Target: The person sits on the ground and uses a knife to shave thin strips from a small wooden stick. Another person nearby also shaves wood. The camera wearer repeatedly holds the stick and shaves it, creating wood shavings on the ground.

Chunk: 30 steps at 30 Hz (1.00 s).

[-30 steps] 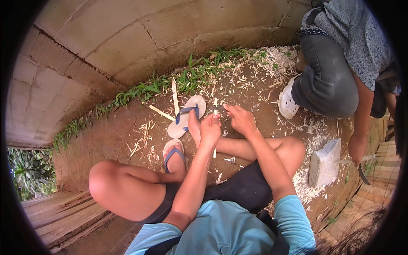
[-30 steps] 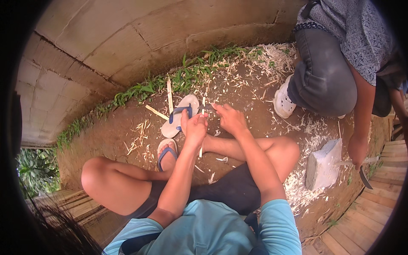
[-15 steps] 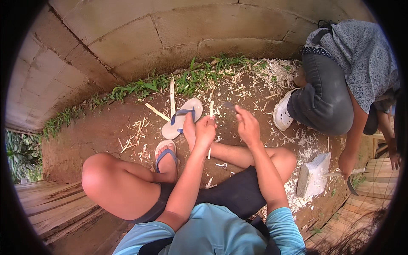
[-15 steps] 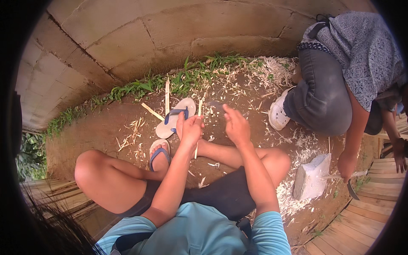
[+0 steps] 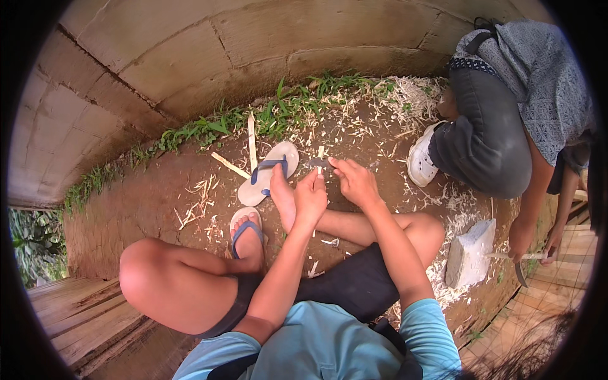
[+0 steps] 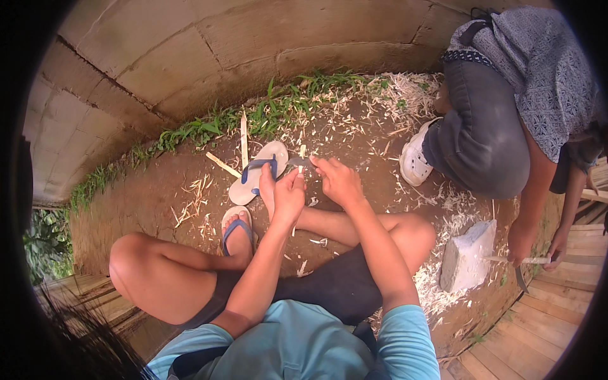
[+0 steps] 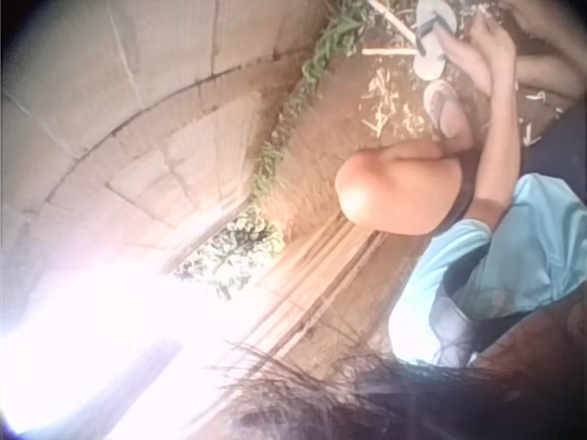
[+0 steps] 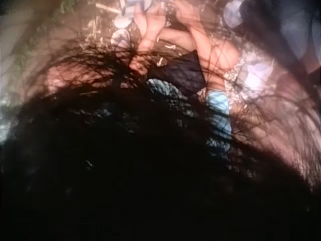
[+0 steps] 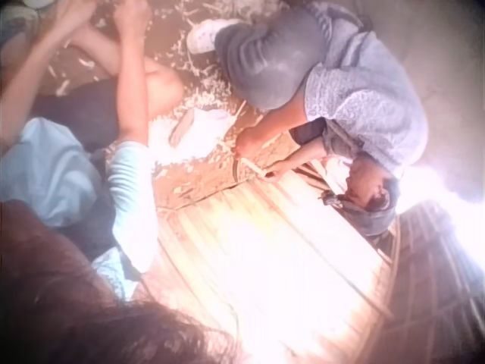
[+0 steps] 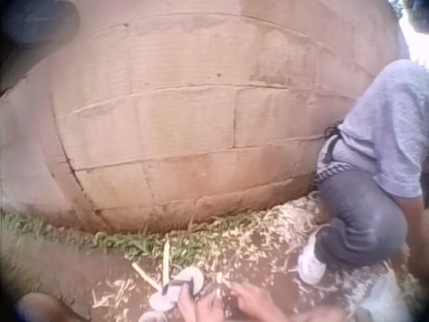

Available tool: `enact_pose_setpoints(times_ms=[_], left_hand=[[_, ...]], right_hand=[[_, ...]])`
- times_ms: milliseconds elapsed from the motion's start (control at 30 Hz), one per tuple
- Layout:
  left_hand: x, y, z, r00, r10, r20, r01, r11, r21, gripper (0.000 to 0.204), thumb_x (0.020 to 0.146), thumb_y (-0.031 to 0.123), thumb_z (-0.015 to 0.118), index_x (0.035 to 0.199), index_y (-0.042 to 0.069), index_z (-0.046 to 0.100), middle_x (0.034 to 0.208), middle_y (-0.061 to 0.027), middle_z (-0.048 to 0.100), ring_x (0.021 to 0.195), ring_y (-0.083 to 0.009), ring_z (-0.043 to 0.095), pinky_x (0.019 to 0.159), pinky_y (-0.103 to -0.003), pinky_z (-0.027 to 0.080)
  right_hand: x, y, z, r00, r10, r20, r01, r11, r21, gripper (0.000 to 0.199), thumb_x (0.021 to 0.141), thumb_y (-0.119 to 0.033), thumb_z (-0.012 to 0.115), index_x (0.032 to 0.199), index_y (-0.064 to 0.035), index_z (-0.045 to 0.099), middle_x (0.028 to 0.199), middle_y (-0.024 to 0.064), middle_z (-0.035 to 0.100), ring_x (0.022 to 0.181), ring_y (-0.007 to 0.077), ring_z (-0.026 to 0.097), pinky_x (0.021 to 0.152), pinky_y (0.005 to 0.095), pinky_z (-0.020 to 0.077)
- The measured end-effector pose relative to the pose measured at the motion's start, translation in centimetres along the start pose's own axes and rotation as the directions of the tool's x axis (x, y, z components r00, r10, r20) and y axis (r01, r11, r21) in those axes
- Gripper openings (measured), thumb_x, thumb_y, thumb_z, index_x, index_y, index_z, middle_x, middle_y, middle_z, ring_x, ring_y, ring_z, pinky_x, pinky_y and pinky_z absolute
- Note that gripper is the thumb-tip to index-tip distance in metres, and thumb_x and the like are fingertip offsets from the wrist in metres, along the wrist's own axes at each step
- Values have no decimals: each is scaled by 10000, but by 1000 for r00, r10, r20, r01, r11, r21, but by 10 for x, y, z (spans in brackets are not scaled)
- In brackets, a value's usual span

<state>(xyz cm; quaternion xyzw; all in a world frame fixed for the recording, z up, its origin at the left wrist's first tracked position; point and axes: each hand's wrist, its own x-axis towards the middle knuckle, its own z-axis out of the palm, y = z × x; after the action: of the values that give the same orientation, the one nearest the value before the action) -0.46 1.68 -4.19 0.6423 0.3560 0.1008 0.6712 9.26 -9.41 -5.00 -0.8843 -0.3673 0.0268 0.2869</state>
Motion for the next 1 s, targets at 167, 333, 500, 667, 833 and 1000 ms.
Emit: enact_pose_setpoints(times_ms=[167, 333, 500, 667, 833, 1000], left_hand=[[3, -8, 2, 996, -83, 35, 88, 981, -170, 256, 967, 154, 520, 1132, -5, 634, 696, 13, 559, 497, -43, 429, 448, -192, 316], [-27, 7, 10, 951, -184, 248, 231, 957, -174, 223, 968, 117, 477, 1058, -6, 640, 677, 3, 554, 505, -45, 439, 445, -221, 349], [9, 16, -20, 965, -218, 145, 259, 870, -420, 247, 993, 177, 457, 1162, 50, 584, 743, -7, 575, 439, -61, 422, 353, -195, 333], [6, 23, -17, 930, -267, 255, 360, 804, -472, 231, 986, 154, 433, 1153, 38, 543, 746, -34, 574, 432, -64, 416, 347, -197, 299], [12, 9, -20, 925, -212, 315, 326, 869, -371, 182, 980, 149, 432, 900, 17, 528, 695, -39, 554, 387, -64, 369, 323, -209, 248], [5, 7, -12, 958, -164, 236, 235, 920, -313, 244, 992, 162, 426, 842, 15, 552, 610, -8, 497, 359, -62, 322, 324, -213, 213]], right_hand=[[2, -1, 7, 998, 66, -17, -66, 998, -12, 257, 920, -156, 550, 1163, -195, 624, 913, 106, 660, 810, 353, 638, 669, 457, 520], [6, 83, -9, 778, 621, -99, -628, 770, -112, 263, 940, -197, 533, 1188, -200, 620, 1063, 162, 671, 958, 373, 643, 795, 474, 516], [14, 14, -48, 977, 87, -193, -61, 989, 135, 274, 956, -207, 521, 1210, -173, 620, 1133, 143, 655, 1013, 348, 630, 838, 429, 514], [-17, -13, -17, 998, -64, -29, 69, 969, 238, 295, 936, -173, 538, 1223, -177, 605, 1040, 136, 658, 897, 355, 641, 752, 425, 526], [-11, -14, -18, 996, -83, 20, 79, 985, 151, 297, 921, -167, 548, 1202, -219, 627, 876, 112, 623, 755, 354, 628, 630, 455, 516], [-7, -3, -14, 993, -117, 29, 114, 990, 88, 321, 897, -157, 564, 1201, -236, 629, 865, 103, 614, 748, 352, 637, 621, 455, 525]])
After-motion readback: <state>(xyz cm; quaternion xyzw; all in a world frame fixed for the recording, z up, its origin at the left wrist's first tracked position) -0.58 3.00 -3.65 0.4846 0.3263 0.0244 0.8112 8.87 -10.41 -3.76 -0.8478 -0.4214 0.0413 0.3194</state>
